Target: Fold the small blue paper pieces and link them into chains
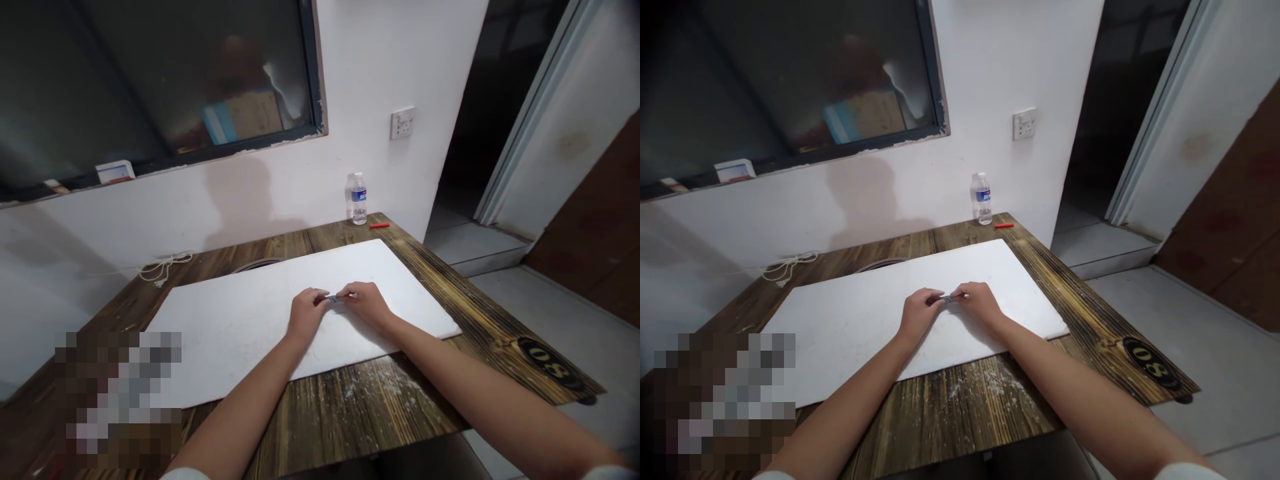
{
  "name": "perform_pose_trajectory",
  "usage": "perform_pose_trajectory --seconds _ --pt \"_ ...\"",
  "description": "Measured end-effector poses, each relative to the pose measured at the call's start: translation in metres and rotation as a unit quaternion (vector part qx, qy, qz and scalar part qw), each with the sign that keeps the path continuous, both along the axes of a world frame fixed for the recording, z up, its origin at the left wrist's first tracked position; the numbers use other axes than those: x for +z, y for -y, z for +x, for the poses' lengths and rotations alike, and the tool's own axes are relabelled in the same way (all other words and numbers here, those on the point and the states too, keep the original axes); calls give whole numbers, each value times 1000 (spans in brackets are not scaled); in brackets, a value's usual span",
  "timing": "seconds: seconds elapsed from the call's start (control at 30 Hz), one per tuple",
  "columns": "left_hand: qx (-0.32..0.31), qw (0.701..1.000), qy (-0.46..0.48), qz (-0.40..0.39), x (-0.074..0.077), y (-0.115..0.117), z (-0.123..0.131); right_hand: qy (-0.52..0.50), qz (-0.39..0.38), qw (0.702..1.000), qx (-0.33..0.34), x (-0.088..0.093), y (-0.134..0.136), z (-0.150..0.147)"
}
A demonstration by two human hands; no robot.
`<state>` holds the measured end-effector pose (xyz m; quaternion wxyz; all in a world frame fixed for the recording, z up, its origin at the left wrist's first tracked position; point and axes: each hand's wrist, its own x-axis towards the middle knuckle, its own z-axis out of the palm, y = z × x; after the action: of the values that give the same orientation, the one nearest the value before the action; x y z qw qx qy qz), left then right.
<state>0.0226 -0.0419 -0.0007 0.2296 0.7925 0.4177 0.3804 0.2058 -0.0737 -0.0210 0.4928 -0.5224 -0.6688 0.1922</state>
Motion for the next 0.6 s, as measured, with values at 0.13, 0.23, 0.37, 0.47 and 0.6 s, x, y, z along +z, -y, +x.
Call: perform_pose_trajectory --seconds 0.13,0.23,0.37,0.47,0.6 --pt "-10 999 -46 -2 -1 0 0 53 -30 997 -40 0 -2 2" --pt "0 999 -34 -22 -1 0 0 70 -20 996 -46 0 -2 3" --pt "-5 998 1 -60 1 1 0 11 -43 999 -21 1 -1 3" --pt "1 998 11 -58 2 1 0 -18 -61 998 -30 2 0 2" --pt "26 998 -16 -59 -2 -1 -1 48 -88 992 -82 2 -1 3"
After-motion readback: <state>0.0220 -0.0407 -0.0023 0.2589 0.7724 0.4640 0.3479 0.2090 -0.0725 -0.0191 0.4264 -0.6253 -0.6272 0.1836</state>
